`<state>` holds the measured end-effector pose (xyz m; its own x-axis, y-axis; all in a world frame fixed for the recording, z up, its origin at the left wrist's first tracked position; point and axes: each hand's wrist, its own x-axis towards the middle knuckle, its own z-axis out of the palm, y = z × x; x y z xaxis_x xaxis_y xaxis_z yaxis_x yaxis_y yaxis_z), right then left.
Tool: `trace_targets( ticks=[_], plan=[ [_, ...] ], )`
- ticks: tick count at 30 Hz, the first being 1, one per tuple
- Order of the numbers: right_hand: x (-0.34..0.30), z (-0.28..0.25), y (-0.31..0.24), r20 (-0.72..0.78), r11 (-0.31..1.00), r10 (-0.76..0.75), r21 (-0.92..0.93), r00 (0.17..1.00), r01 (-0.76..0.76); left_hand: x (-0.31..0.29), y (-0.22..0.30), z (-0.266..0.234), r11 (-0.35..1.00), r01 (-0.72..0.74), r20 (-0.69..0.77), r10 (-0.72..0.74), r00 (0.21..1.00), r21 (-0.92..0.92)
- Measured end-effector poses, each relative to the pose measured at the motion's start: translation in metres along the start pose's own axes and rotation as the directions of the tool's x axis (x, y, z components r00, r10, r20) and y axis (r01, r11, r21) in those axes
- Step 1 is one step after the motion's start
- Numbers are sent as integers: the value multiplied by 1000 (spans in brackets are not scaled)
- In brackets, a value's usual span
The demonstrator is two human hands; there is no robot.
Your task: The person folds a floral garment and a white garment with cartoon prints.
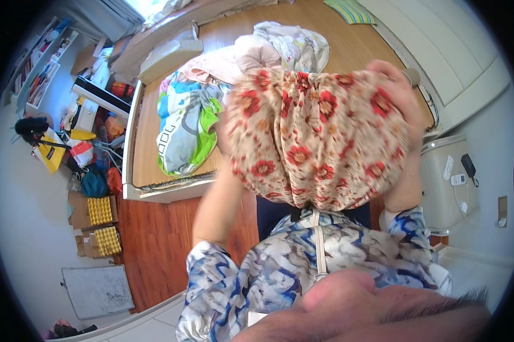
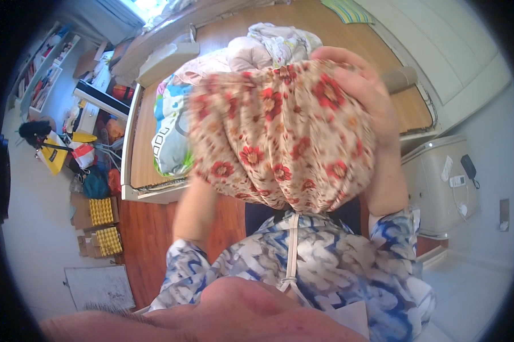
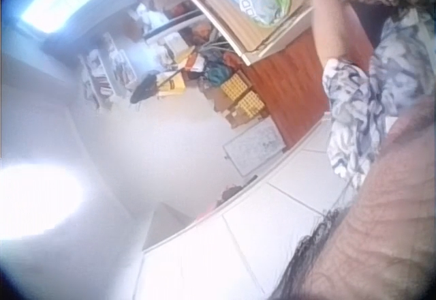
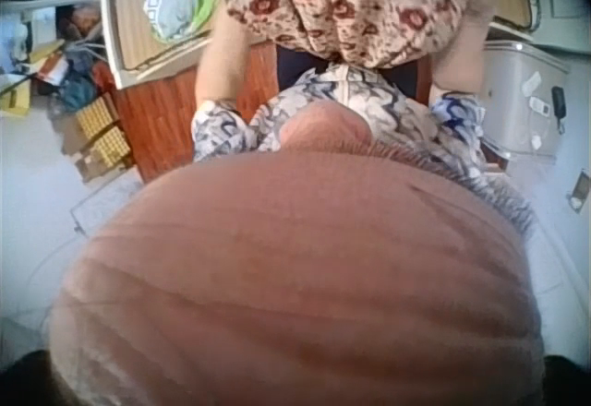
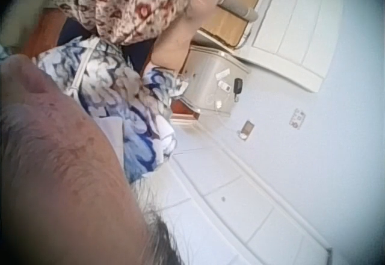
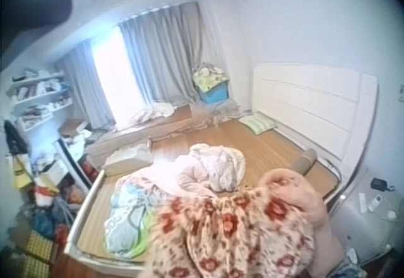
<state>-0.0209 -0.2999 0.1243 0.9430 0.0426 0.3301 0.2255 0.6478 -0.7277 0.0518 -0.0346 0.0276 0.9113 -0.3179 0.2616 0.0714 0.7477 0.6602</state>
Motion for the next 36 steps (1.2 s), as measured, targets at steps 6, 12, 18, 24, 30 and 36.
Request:
trace_targets(
  ticks=[6, 12, 18, 24, 30, 36],
  plan=[
    [33, -98, 75, -117, 912, 411, 59, 904, -407, -73, -128, -52, 848, 424, -193, -496, 847, -318],
    [25, -87, 95, 19, 879, 397, 278, 917, -387, -87, -118, -57, 811, 471, -172, -549, 818, -348],
    [-48, -92, 161, -33, 801, 571, 240, 820, -548, -101, -113, -64, 799, 480, -187, -567, 803, -362],
    [-77, -104, 149, 306, 822, 531, 40, 790, -568, -111, -102, -74, 800, 476, -192, -565, 802, -365],
    [-52, -81, 111, 36, 857, 423, 310, 905, -412, -73, -61, -58, 877, 363, -151, -424, 893, -314],
    [-33, -24, 68, 198, 701, 305, 616, 932, -360, -62, -26, -42, 920, 267, -87, -302, 949, -287]
  ],
)
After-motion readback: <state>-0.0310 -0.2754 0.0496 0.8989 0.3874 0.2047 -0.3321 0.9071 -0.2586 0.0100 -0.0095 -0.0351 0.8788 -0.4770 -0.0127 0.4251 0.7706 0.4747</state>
